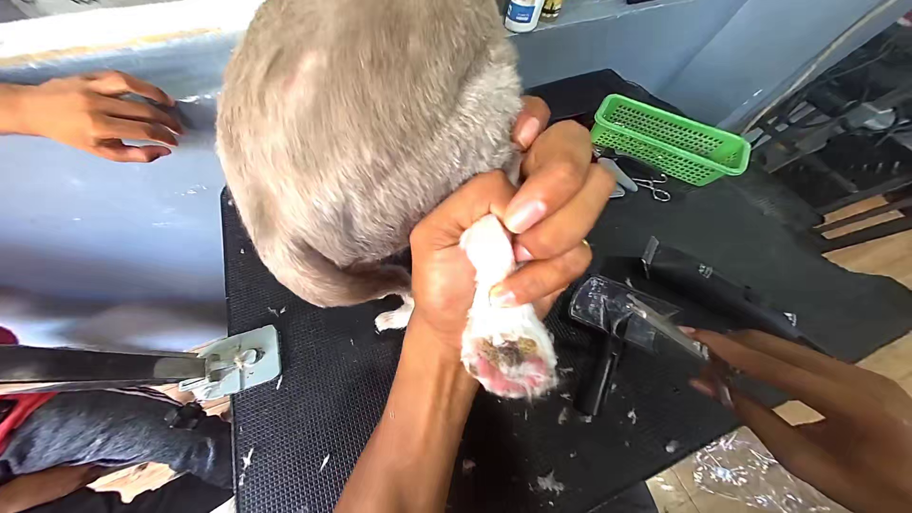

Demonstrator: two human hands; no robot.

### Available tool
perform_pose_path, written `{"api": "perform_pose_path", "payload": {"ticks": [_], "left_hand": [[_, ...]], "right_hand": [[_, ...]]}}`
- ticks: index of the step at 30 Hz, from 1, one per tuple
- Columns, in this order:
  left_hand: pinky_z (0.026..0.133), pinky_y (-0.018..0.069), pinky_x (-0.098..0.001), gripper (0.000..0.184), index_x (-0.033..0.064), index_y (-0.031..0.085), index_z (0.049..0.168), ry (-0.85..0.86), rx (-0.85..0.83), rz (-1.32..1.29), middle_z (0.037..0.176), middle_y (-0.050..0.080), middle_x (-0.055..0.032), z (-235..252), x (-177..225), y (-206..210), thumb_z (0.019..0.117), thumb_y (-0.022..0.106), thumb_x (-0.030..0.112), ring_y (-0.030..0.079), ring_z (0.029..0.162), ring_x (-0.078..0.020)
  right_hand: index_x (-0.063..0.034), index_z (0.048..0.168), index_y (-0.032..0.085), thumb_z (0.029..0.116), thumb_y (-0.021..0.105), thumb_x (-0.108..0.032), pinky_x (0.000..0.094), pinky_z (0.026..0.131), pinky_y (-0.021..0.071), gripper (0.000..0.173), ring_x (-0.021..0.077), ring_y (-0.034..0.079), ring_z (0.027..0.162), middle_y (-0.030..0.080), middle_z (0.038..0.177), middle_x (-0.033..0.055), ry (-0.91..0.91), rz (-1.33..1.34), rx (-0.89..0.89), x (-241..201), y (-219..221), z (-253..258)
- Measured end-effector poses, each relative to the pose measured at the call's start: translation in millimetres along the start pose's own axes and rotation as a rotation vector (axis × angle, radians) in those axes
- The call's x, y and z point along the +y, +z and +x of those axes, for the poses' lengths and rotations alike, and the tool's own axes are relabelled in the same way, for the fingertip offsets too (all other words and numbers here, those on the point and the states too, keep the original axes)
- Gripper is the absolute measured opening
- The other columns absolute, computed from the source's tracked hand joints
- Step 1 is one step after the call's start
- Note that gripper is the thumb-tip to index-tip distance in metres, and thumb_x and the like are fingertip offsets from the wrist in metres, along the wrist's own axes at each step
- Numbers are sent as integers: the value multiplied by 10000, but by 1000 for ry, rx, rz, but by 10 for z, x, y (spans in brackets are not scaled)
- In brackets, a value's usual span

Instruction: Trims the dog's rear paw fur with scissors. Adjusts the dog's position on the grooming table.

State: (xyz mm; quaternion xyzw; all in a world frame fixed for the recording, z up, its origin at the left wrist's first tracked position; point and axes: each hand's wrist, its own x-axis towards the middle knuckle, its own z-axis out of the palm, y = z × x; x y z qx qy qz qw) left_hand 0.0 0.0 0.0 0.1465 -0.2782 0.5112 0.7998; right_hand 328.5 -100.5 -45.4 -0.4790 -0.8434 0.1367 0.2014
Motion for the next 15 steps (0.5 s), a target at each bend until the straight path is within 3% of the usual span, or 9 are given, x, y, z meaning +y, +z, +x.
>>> {"api": "perform_pose_path", "payload": {"ticks": [15], "left_hand": [[427,348,-165,173,125,456,1042,-109,44,92,592,417,58,-23,-181,-53,895,434,36,454,452,-44]], "right_hand": [[-157,1355,672,959,595,-267,273,754,565,417,90,640,848,675,1008,36,48,-8,25,100,61,-250]]}}
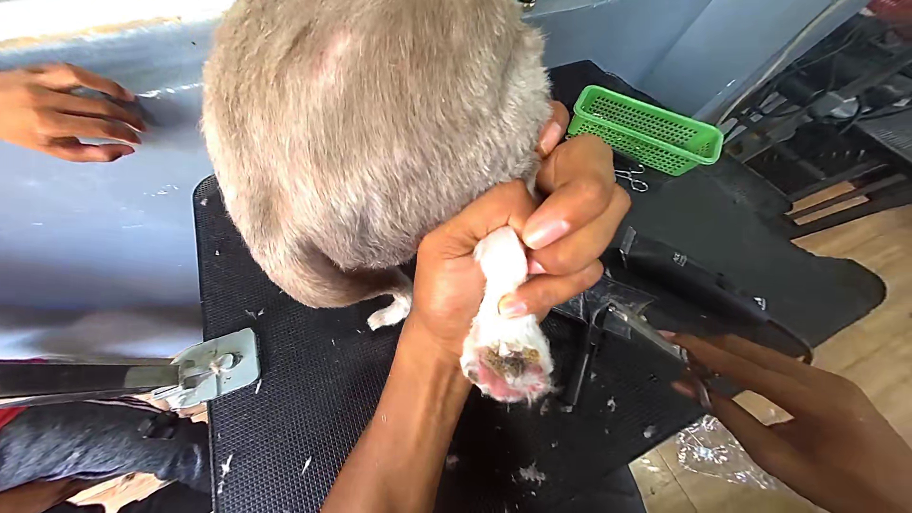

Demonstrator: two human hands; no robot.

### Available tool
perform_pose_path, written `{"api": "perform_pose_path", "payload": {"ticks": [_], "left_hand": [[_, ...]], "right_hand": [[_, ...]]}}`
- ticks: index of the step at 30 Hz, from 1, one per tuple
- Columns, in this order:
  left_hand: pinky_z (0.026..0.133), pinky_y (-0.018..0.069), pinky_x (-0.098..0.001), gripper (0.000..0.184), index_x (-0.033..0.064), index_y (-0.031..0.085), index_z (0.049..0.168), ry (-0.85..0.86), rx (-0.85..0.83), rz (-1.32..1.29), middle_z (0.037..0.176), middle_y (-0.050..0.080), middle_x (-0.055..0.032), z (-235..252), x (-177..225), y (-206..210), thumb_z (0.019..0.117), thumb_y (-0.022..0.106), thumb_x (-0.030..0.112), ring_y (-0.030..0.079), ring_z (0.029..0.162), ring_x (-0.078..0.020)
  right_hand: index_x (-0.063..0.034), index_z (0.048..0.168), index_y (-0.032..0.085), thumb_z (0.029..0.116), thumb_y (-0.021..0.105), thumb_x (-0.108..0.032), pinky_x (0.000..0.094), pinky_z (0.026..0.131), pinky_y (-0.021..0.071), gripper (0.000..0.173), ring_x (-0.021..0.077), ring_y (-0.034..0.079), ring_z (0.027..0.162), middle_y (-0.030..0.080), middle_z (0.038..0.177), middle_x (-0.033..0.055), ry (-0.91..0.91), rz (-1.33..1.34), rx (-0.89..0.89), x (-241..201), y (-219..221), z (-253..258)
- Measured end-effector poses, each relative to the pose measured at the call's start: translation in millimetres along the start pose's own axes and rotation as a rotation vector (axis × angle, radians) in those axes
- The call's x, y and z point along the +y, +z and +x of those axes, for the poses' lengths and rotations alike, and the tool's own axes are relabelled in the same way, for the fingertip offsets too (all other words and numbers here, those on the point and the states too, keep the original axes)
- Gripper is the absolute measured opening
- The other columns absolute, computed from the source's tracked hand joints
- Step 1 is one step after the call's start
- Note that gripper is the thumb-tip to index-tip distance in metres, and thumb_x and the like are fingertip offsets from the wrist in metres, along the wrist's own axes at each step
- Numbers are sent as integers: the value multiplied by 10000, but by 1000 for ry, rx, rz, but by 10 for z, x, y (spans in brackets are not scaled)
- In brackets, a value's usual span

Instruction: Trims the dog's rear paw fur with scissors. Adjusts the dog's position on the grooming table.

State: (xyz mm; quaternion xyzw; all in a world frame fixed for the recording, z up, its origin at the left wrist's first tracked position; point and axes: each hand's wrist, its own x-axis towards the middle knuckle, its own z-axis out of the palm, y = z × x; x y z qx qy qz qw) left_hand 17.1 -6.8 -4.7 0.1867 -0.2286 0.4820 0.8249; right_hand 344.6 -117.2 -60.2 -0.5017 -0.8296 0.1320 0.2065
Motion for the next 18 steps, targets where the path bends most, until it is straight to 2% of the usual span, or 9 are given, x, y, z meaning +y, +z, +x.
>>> {"api": "perform_pose_path", "payload": {"ticks": [5,11,13,14,15,16,17,18], "left_hand": [[438,334,-162,154,133,477,1038,-25,14,28,607,420,58,-16,-46,-20,921,422,50,441,466,-37],[422,323,-161,169,128,461,1034,-37,26,20,603,413,54,-9,-39,6,906,425,26,433,453,-44],[449,367,-185,233,82,480,1106,-63,-93,-9,649,461,16,14,42,-188,875,449,92,474,491,-83],[517,416,-213,428,34,447,1236,-99,-261,-14,738,496,-23,59,130,-416,829,464,167,508,569,-119],[531,432,-220,507,10,430,1274,-102,-314,-17,759,511,-40,90,160,-494,805,482,195,520,583,-131],[494,408,-204,423,23,458,1211,-76,-228,-17,708,497,-24,65,115,-386,814,474,167,502,539,-113],[440,360,-176,226,76,479,1091,-37,-81,-9,630,457,18,21,26,-169,867,459,95,467,475,-74],[421,332,-163,159,109,469,1031,-15,-3,8,595,425,42,1,-27,-39,887,447,46,444,449,-51]], "right_hand": [[-196,1374,663,971,586,-298,251,732,549,423,61,625,832,670,997,10,4,-17,12,-5,-10,-21],[-225,1359,665,972,584,-317,229,729,540,406,44,621,838,663,990,-10,-2,-45,20,10,-10,-48],[-240,1360,664,974,587,-317,230,733,542,401,42,620,846,660,991,-26,7,-37,20,5,-17,-50],[-244,1359,665,972,589,-313,239,731,548,400,47,623,847,660,990,-29,11,-28,19,4,-20,-52],[-246,1360,665,971,587,-311,243,727,550,402,49,623,845,659,987,-29,8,-26,17,0,-25,-53],[-242,1360,664,973,585,-309,242,718,546,401,51,621,837,658,978,-22,-5,-24,11,-14,-34,-50],[-237,1363,659,976,583,-306,232,716,536,400,51,616,831,656,965,-14,-22,-20,-2,-48,-55,-35],[-236,1366,654,982,586,-299,229,711,528,395,57,612,824,655,952,-4,-40,-8,-23,-105,-83,-13]]}}
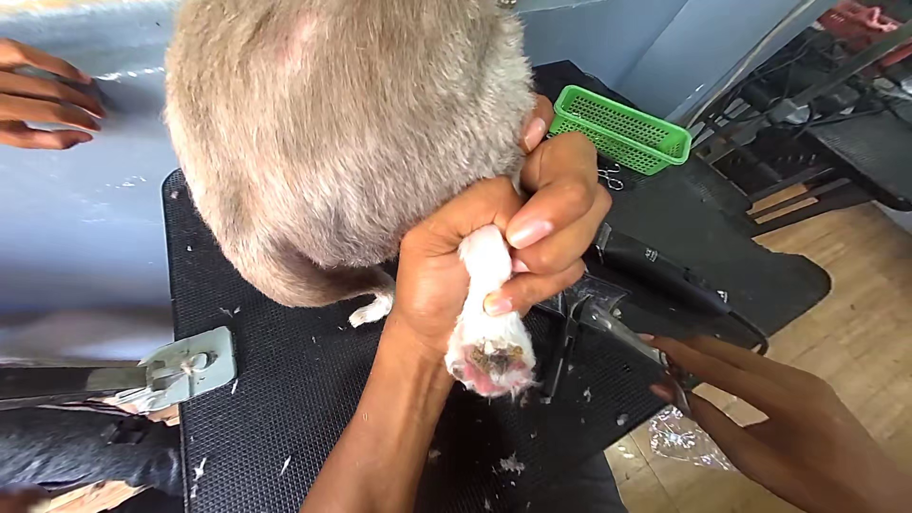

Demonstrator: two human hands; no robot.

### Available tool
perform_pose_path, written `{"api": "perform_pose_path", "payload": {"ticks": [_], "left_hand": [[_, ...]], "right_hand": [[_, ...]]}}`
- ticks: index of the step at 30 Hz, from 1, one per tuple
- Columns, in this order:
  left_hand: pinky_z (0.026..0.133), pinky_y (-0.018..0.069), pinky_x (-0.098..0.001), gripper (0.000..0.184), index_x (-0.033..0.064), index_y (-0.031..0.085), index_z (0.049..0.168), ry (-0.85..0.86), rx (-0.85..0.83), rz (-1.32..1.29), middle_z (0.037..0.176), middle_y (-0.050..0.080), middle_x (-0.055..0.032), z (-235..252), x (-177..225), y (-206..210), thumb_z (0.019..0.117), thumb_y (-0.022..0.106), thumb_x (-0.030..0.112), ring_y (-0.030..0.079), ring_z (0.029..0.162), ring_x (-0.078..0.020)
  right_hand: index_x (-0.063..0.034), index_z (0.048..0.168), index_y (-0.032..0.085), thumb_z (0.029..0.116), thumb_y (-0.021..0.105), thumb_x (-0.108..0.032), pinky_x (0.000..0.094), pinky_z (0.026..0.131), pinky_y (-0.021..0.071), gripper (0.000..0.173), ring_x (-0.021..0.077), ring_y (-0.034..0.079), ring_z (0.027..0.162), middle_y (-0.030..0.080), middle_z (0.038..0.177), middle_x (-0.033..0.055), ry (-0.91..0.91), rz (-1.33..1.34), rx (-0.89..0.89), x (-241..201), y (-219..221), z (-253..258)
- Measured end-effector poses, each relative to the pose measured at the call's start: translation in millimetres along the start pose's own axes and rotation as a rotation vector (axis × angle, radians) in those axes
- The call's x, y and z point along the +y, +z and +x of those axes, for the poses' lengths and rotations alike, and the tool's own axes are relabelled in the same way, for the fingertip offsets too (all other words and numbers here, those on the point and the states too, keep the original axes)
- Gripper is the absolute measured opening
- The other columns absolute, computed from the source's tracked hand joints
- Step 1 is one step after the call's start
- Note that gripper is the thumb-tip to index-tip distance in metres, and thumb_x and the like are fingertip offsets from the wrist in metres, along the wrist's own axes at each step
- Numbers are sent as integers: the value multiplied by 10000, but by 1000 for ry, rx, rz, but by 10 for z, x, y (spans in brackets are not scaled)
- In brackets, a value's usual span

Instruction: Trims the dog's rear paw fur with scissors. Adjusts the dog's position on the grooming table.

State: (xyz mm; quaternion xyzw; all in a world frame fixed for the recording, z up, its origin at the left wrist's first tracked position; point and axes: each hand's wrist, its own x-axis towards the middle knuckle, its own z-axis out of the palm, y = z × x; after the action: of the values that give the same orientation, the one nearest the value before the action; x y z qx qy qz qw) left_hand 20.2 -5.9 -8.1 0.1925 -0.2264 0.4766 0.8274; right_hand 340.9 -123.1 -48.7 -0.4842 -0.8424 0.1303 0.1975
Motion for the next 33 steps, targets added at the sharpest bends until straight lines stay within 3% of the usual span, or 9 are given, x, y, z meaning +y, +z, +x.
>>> {"api": "perform_pose_path", "payload": {"ticks": [7,13,18,20,23,28,30,31,33], "left_hand": [[427,335,-150,156,143,469,978,-41,31,115,633,441,51,-13,-27,29,906,397,26,440,472,-33],[445,345,-142,184,158,466,1001,-69,27,148,652,461,55,2,-60,15,939,352,28,446,488,-20],[444,331,-145,170,162,462,984,-59,34,182,671,458,60,0,-66,3,951,353,37,432,495,-15],[445,335,-143,165,156,471,975,-63,26,184,682,469,56,1,-61,-4,964,348,48,433,498,-13],[442,343,-135,177,160,479,976,-77,26,194,686,480,57,4,-66,-5,978,335,58,440,497,-10],[430,321,-140,180,156,461,967,-39,71,199,670,461,55,16,-97,15,988,321,44,423,486,-15],[443,365,-181,151,108,482,1034,-45,-3,144,703,498,-1,66,-57,-189,952,363,65,469,507,-75],[490,404,-251,259,24,489,1136,-64,-110,56,768,531,-93,126,-2,-425,891,421,72,511,561,-169],[509,429,-267,326,-3,484,1169,-81,-168,15,808,546,-132,177,9,-548,857,461,85,534,591,-204]], "right_hand": [[-195,1358,650,1013,601,-186,288,733,542,348,154,651,879,682,1015,87,-147,-25,-119,-673,-347,392],[-201,1376,655,1010,465,-139,410,534,480,417,279,645,771,658,991,122,-264,-411,-65,-823,-523,712],[-197,1323,706,977,524,-15,448,594,535,432,313,676,808,691,999,157,-217,-279,-382,-1071,-832,771],[-123,1288,718,995,537,-55,452,649,565,352,307,689,823,702,993,173,-171,-277,-282,-1084,-833,761],[-125,1329,685,1011,485,-133,462,601,526,376,315,667,803,686,998,163,-180,-399,-144,-967,-734,735],[-251,1370,673,965,530,9,461,577,534,502,332,680,825,693,1009,151,-221,-263,-483,-1136,-801,704],[-207,1364,676,988,541,-20,461,613,550,442,319,687,841,698,1022,159,-178,-227,-429,-1137,-798,662],[-194,1363,672,1004,542,-62,445,630,564,404,286,689,843,695,1035,145,-154,-236,-338,-1099,-767,628],[-197,1385,648,1021,525,-128,427,612,549,391,264,677,825,682,1047,130,-129,-302,-191,-1015,-672,578]]}}
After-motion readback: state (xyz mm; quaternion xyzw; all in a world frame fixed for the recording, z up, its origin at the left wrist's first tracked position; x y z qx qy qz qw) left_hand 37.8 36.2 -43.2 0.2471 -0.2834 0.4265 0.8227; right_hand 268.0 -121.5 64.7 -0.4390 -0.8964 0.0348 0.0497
